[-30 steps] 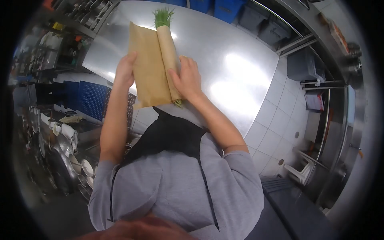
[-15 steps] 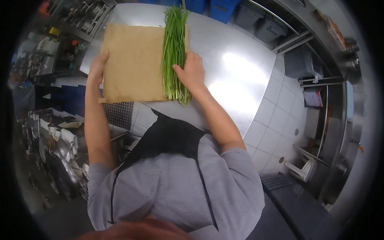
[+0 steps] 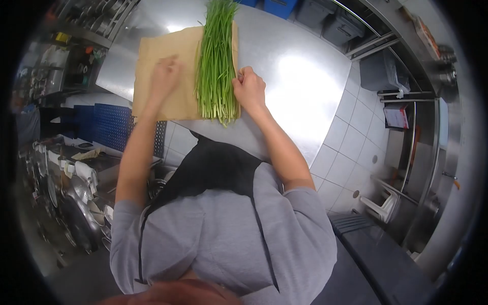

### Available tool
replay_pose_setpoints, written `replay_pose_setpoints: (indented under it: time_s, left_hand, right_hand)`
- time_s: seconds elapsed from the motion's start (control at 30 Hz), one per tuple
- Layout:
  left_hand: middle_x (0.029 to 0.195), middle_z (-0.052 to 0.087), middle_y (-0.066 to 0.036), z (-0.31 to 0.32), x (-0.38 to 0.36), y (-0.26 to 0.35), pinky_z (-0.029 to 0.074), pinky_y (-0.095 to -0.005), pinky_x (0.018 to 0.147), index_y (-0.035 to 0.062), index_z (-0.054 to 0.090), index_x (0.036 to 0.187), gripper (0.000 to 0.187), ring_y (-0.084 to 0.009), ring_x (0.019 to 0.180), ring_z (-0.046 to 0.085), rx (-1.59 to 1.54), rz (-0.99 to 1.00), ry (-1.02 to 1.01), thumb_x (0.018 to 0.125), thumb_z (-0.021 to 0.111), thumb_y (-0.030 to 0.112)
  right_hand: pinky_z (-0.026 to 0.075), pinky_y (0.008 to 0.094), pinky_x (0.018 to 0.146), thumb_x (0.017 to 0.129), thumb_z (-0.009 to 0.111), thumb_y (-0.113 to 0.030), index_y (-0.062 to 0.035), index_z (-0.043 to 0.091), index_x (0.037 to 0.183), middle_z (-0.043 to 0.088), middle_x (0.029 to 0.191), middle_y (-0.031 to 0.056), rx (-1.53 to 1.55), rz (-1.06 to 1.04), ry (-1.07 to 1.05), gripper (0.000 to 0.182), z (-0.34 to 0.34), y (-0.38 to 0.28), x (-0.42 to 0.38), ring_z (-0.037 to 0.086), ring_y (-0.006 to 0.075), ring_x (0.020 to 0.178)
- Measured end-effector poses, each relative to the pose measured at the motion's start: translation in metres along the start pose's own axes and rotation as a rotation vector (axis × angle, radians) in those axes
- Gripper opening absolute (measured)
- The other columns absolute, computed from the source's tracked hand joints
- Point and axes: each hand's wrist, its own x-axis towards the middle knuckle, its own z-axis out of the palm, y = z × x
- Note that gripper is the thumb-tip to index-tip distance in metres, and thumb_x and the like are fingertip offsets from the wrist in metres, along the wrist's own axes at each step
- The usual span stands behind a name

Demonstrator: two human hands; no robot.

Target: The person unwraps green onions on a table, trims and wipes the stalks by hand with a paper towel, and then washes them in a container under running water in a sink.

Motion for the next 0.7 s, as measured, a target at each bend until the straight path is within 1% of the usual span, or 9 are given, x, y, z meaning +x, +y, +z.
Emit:
replay_pose_setpoints:
  time_s: [0.07, 0.17, 0.27, 0.3, 0.4, 0.5, 0.6, 0.63, 0.7]
  left_hand:
    - [0.119, 0.060, -0.026, 0.023, -0.024, 0.052, 0.044, -0.0406, 0.100, -0.0015, 0.052, 0.136, 0.067, -0.0376, 0.116, 0.056, 0.161, 0.171, -0.049, 0.083, 0.072, 0.035]
    - [0.125, 0.054, -0.025, 0.059, -0.026, 0.039, 0.045, -0.0445, 0.099, 0.0003, 0.051, 0.137, 0.071, -0.0390, 0.116, 0.054, 0.064, 0.129, -0.056, 0.079, 0.073, 0.035]
    - [0.122, 0.058, -0.026, 0.062, -0.014, 0.005, 0.047, -0.0390, 0.097, -0.0003, 0.052, 0.137, 0.072, -0.0389, 0.113, 0.057, 0.060, 0.159, -0.031, 0.076, 0.075, 0.030]
    - [0.118, 0.059, -0.024, 0.047, -0.018, 0.016, 0.049, -0.0379, 0.093, -0.0005, 0.054, 0.135, 0.068, -0.0347, 0.106, 0.059, 0.141, 0.099, -0.059, 0.074, 0.074, 0.022]
    - [0.115, 0.058, -0.019, 0.039, -0.019, 0.004, 0.050, -0.0350, 0.087, -0.0007, 0.055, 0.134, 0.065, -0.0276, 0.098, 0.059, -0.008, 0.044, -0.061, 0.075, 0.075, 0.020]
    - [0.114, 0.057, -0.017, 0.039, -0.026, 0.004, 0.051, -0.0330, 0.086, -0.0007, 0.057, 0.132, 0.063, -0.0235, 0.096, 0.058, -0.063, 0.043, -0.051, 0.076, 0.076, 0.019]
    - [0.117, 0.057, -0.020, 0.039, -0.033, 0.005, 0.053, -0.0373, 0.088, -0.0028, 0.055, 0.132, 0.056, -0.0284, 0.101, 0.061, -0.121, 0.062, -0.035, 0.081, 0.073, 0.015]
    - [0.117, 0.057, -0.020, 0.039, -0.034, 0.005, 0.053, -0.0368, 0.087, -0.0028, 0.056, 0.131, 0.055, -0.0277, 0.101, 0.061, -0.141, 0.057, -0.023, 0.081, 0.073, 0.014]
    - [0.117, 0.057, -0.019, 0.040, -0.037, 0.004, 0.054, -0.0357, 0.086, -0.0028, 0.058, 0.129, 0.052, -0.0264, 0.101, 0.061, -0.189, 0.047, -0.001, 0.082, 0.072, 0.013]
  right_hand:
    - [0.053, 0.0434, 0.075, 0.083, 0.068, -0.013, 0.0017, 0.063, 0.096, 0.070, 0.081, 0.0169, 0.003, 0.077, 0.025, 0.020, -0.003, -0.003, 0.004, 0.069, 0.0345, 0.079]
    - [0.053, 0.0433, 0.076, 0.083, 0.065, -0.010, 0.0011, 0.064, 0.092, 0.070, 0.078, 0.0183, -0.054, 0.123, 0.085, 0.015, -0.011, 0.005, -0.001, 0.069, 0.0351, 0.079]
    - [0.053, 0.0436, 0.077, 0.083, 0.062, -0.008, 0.0004, 0.065, 0.091, 0.070, 0.078, 0.0187, -0.154, 0.114, 0.111, 0.012, -0.026, 0.013, -0.008, 0.069, 0.0357, 0.079]
    - [0.053, 0.0437, 0.077, 0.083, 0.062, -0.008, 0.0001, 0.065, 0.091, 0.070, 0.078, 0.0186, -0.186, 0.107, 0.110, 0.012, -0.030, 0.012, -0.010, 0.069, 0.0360, 0.079]
    - [0.053, 0.0440, 0.077, 0.084, 0.060, -0.006, -0.0011, 0.068, 0.094, 0.070, 0.084, 0.0202, -0.223, 0.099, 0.048, 0.014, -0.043, 0.013, -0.016, 0.068, 0.0376, 0.079]
    - [0.054, 0.0409, 0.075, 0.084, 0.059, -0.004, -0.0010, 0.071, 0.098, 0.069, 0.088, 0.0209, -0.229, -0.197, 0.215, 0.019, -0.048, 0.031, -0.020, 0.069, 0.0348, 0.077]
    - [0.054, 0.0370, 0.072, 0.086, 0.060, -0.004, -0.0011, 0.072, 0.102, 0.069, 0.087, 0.0188, 0.091, -0.030, 0.182, 0.020, -0.065, 0.023, -0.029, 0.070, 0.0280, 0.077]
    - [0.054, 0.0344, 0.070, 0.088, 0.064, -0.007, 0.0002, 0.073, 0.097, 0.067, 0.088, 0.0123, 0.368, 0.127, 0.140, 0.015, -0.068, 0.020, -0.030, 0.069, 0.0192, 0.075]
    - [0.053, 0.0322, 0.067, 0.087, 0.068, -0.009, -0.0003, 0.074, 0.094, 0.066, 0.090, 0.0096, 0.392, 0.207, 0.082, 0.013, -0.079, 0.014, -0.034, 0.067, 0.0161, 0.074]
